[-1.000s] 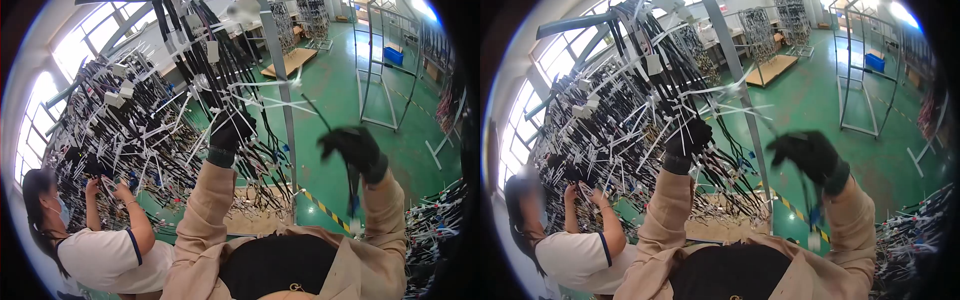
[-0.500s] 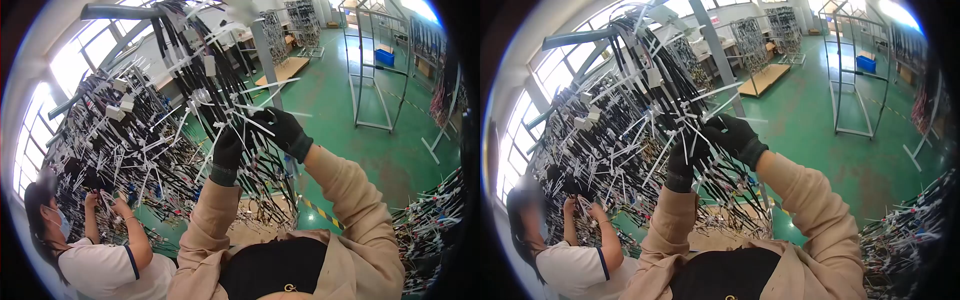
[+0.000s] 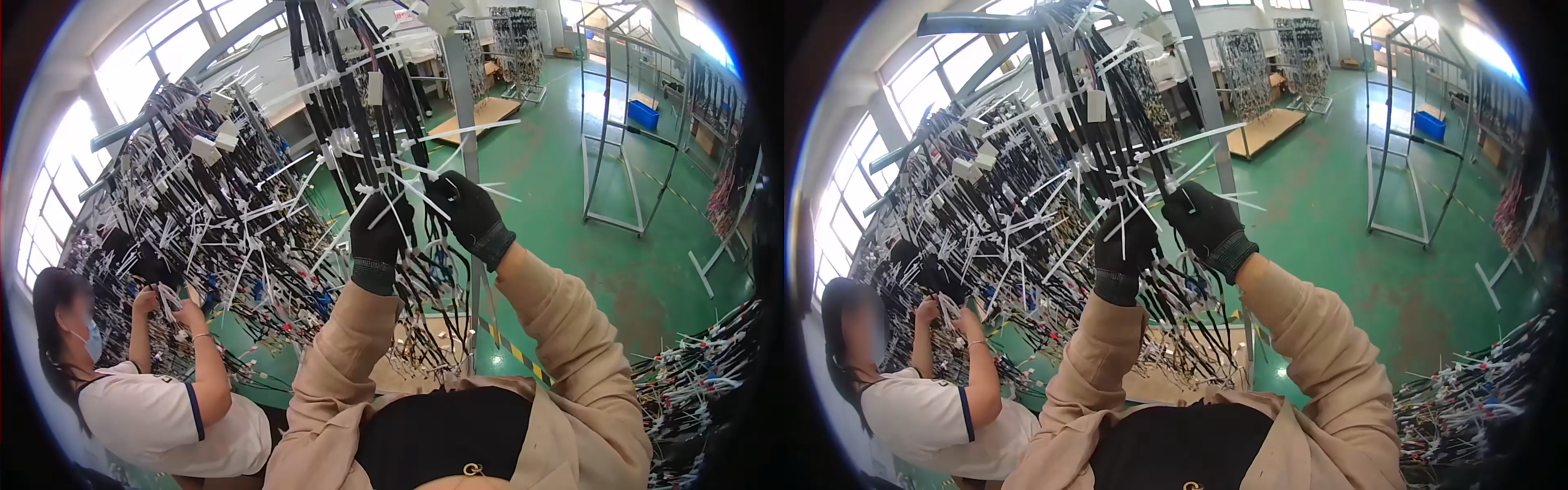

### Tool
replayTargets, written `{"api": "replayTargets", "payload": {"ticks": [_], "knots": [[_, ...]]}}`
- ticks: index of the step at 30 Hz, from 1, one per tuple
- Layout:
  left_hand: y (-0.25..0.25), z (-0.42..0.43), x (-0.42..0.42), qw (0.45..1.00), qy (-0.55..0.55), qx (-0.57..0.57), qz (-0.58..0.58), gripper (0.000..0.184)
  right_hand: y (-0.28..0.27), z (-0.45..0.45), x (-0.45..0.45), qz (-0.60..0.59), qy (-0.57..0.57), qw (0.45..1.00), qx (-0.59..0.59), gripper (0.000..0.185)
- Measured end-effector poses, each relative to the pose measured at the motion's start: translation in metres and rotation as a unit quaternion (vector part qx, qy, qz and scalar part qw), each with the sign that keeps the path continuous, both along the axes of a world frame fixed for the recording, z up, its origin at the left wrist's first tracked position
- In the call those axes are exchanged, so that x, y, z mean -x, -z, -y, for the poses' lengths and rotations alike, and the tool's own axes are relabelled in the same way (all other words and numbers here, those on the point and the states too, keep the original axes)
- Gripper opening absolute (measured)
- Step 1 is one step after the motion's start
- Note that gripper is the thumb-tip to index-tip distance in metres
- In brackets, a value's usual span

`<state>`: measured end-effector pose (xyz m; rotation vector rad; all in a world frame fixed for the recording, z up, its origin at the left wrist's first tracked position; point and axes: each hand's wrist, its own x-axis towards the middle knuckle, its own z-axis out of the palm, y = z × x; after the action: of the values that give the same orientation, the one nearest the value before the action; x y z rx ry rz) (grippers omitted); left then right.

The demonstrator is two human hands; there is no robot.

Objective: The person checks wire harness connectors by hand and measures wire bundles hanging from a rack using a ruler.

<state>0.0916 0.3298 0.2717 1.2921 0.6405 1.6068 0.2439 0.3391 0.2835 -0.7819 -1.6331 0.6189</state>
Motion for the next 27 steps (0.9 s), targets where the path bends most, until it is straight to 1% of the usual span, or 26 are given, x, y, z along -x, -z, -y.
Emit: {"api": "replayTargets", "payload": {"ticks": [1,2,4,5,6,7,8,10,11,14,15,17,18,19,20,21,22,23,24,25,27], "knots": [[0.003,-0.006,0.001,1.000,-0.008,0.012,-0.005,0.021,-0.001,0.001,-0.003,-0.005,-0.021,1.000,0.017,0.017],[0.007,-0.009,-0.001,1.000,-0.001,-0.012,0.016,0.021,-0.002,0.003,-0.003,-0.011,-0.042,0.998,0.036,0.017],[0.013,-0.013,-0.014,0.996,0.012,-0.061,0.058,0.020,0.017,-0.018,0.005,-0.037,-0.072,0.996,-0.027,0.017],[0.010,-0.010,-0.019,0.998,-0.041,-0.037,0.005,0.019,0.024,-0.028,0.006,-0.048,-0.092,0.994,-0.026,0.016],[0.006,-0.004,-0.023,0.999,-0.046,-0.028,-0.002,0.018,0.020,-0.028,0.007,-0.058,-0.111,0.992,-0.026,0.016],[0.006,-0.003,-0.021,0.999,-0.029,-0.021,0.005,0.018,0.013,-0.015,0.003,-0.041,-0.110,0.993,0.019,0.017],[0.006,-0.003,-0.020,1.000,-0.011,-0.015,0.011,0.018,0.016,-0.013,0.004,-0.033,-0.078,0.996,0.013,0.018],[-0.002,0.008,-0.024,0.999,-0.034,-0.014,0.002,0.018,0.022,-0.011,0.006,-0.022,-0.014,1.000,0.002,0.022],[-0.004,0.012,-0.025,0.999,-0.047,-0.012,-0.003,0.017,0.022,-0.010,0.008,-0.060,-0.049,0.997,0.009,0.023],[-0.003,0.012,-0.024,0.997,-0.068,-0.040,0.012,0.015,0.032,-0.021,0.012,-0.099,-0.131,0.984,0.075,0.022],[-0.002,0.015,-0.022,0.996,-0.084,-0.034,0.017,0.011,0.026,-0.015,0.011,-0.079,-0.139,0.983,0.090,0.022],[-0.003,0.015,-0.015,0.987,-0.127,-0.056,-0.082,0.013,0.007,0.001,0.004,-0.038,-0.153,0.980,0.118,0.022],[-0.004,0.014,-0.012,0.978,-0.148,-0.068,-0.130,0.014,0.007,0.001,0.004,-0.028,-0.138,0.985,0.102,0.023],[-0.008,0.020,-0.013,0.982,-0.142,-0.019,-0.122,0.016,0.010,-0.001,0.005,-0.019,-0.125,0.988,0.086,0.023],[-0.006,0.017,-0.013,0.982,-0.156,-0.052,-0.095,0.015,0.014,-0.005,0.007,-0.010,-0.111,0.991,0.068,0.023],[-0.001,0.010,-0.014,0.980,-0.169,-0.085,-0.067,0.014,0.011,-0.008,0.011,-0.034,-0.136,0.984,0.107,0.022],[0.001,0.007,-0.014,0.976,-0.181,-0.117,-0.040,0.013,0.008,-0.006,0.010,-0.029,-0.127,0.985,0.115,0.021],[-0.002,0.010,-0.010,0.991,-0.104,-0.080,0.036,0.014,0.007,-0.002,0.006,-0.023,-0.118,0.985,0.124,0.021],[0.006,0.000,-0.005,0.991,-0.109,-0.054,0.063,0.014,0.002,0.002,0.005,-0.017,-0.109,0.985,0.131,0.020],[0.004,-0.002,-0.003,0.990,-0.121,-0.061,0.026,0.013,0.007,-0.003,0.004,-0.042,-0.147,0.980,0.126,0.019],[0.000,-0.005,-0.004,0.987,-0.133,-0.085,-0.030,0.013,0.013,-0.011,0.008,-0.034,-0.161,0.977,0.134,0.019]]}}
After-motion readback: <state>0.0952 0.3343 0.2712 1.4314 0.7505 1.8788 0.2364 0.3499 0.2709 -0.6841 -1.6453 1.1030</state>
